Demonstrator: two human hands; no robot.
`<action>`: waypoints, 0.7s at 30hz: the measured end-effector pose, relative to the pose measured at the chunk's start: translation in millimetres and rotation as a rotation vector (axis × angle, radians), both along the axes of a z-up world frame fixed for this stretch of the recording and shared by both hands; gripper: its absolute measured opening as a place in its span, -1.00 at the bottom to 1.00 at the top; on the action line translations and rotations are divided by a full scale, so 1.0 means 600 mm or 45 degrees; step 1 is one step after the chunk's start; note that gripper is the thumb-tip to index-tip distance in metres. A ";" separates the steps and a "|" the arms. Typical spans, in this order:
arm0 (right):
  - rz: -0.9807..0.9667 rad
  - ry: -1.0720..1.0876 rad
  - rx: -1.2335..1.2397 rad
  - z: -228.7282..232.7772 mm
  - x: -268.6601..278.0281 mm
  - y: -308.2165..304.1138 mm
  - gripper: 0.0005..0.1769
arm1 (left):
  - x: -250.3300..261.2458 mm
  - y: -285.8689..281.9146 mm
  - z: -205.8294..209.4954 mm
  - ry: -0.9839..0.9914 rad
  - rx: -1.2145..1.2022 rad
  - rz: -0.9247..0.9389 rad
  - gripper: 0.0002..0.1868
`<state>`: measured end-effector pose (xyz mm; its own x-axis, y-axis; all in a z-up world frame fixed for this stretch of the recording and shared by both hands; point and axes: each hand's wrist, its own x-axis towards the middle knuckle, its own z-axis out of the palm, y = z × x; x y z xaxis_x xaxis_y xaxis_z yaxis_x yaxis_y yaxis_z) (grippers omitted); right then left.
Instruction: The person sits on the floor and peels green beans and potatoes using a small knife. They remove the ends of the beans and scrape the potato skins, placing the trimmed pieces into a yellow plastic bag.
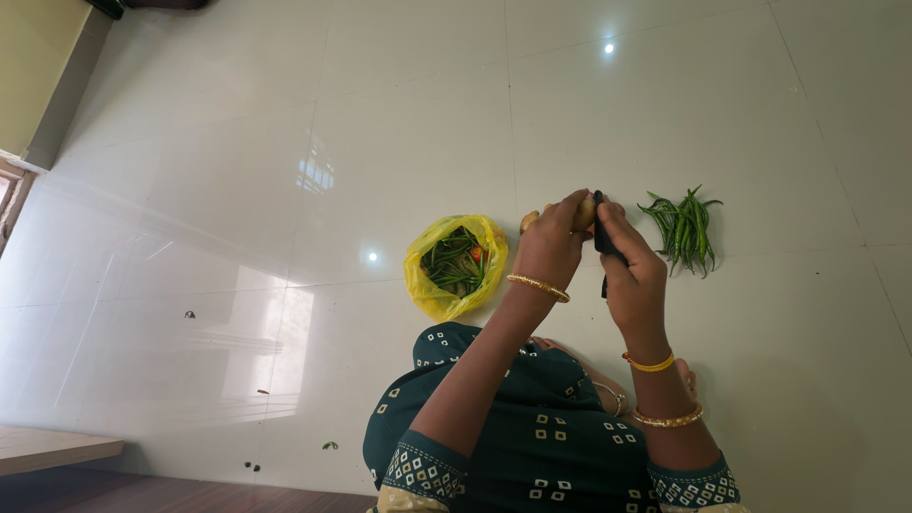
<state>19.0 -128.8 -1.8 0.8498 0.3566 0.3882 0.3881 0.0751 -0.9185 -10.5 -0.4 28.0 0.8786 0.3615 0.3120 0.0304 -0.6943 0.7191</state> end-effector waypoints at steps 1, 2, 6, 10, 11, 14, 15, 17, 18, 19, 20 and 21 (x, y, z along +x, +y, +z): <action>-0.003 -0.098 -0.025 0.002 -0.003 0.002 -0.41 | -0.001 0.001 -0.002 0.014 -0.003 0.000 -0.46; 0.005 -0.090 -0.003 0.003 -0.005 0.003 -0.38 | -0.001 0.001 -0.004 0.008 0.015 -0.004 -0.46; 0.033 0.178 0.141 -0.001 0.002 0.003 -0.32 | 0.003 -0.009 -0.016 0.026 0.004 -0.060 -0.48; 0.037 0.553 0.260 -0.018 0.020 -0.005 -0.33 | -0.002 -0.020 -0.020 -0.136 -0.014 -0.133 -0.47; 0.026 0.551 0.248 -0.020 0.021 -0.004 -0.32 | -0.001 -0.019 -0.018 -0.110 -0.021 -0.120 -0.48; 0.010 0.467 0.189 -0.016 0.014 -0.001 -0.31 | 0.003 -0.013 -0.014 -0.012 -0.030 -0.082 -0.51; 0.016 0.385 0.156 -0.013 0.008 0.000 -0.31 | 0.005 -0.009 -0.012 0.031 -0.024 -0.068 -0.51; 0.025 0.225 0.116 -0.004 0.002 0.002 -0.34 | 0.006 -0.005 -0.013 0.090 -0.003 -0.048 -0.52; 0.030 0.148 0.109 0.000 0.001 0.003 -0.37 | 0.005 -0.005 -0.014 0.106 0.012 -0.042 -0.53; 0.035 0.071 0.101 0.002 0.000 0.004 -0.40 | 0.005 -0.004 -0.016 0.122 0.028 -0.035 -0.53; 0.051 0.123 0.143 0.003 0.001 0.004 -0.39 | 0.004 -0.004 -0.019 0.127 0.025 -0.045 -0.53; 0.067 0.174 0.185 0.003 0.003 0.004 -0.38 | 0.004 -0.005 -0.023 0.132 0.023 -0.055 -0.54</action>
<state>21.1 -126.2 -0.1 0.8799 0.3506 0.3208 0.2523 0.2274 -0.9405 -8.0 -3.6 14.1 0.9212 0.3177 0.2248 0.0735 -0.7092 0.7012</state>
